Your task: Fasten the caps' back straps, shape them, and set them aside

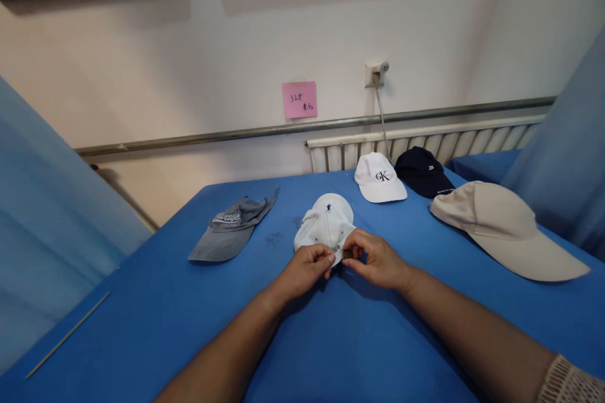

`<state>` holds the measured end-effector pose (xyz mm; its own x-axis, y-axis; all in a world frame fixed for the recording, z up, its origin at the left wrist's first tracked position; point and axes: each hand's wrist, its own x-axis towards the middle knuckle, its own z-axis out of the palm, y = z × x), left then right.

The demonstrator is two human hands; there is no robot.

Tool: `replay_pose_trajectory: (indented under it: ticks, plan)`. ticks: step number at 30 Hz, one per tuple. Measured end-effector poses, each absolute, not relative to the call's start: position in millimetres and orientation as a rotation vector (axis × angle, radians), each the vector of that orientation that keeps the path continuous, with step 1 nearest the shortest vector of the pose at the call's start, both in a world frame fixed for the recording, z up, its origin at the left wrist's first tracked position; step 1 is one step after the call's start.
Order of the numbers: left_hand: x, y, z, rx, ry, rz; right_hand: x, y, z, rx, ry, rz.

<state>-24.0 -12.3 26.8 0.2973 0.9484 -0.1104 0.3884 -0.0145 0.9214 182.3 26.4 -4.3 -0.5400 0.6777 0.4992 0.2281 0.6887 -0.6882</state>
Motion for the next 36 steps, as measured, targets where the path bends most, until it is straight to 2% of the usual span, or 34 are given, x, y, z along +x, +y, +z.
replay_pose_trajectory:
  ticks: [19, 36]
  plan:
    - [-25.5, -12.0, 24.8, 1.629, 1.273, 0.676, 182.1, 24.8, -3.8, -0.685, -2.103, 0.741]
    - [-24.7, -14.5, 28.1, 1.916, 1.406, 0.661, 181.8, 25.2, -1.1, -0.677, -2.199, 0.759]
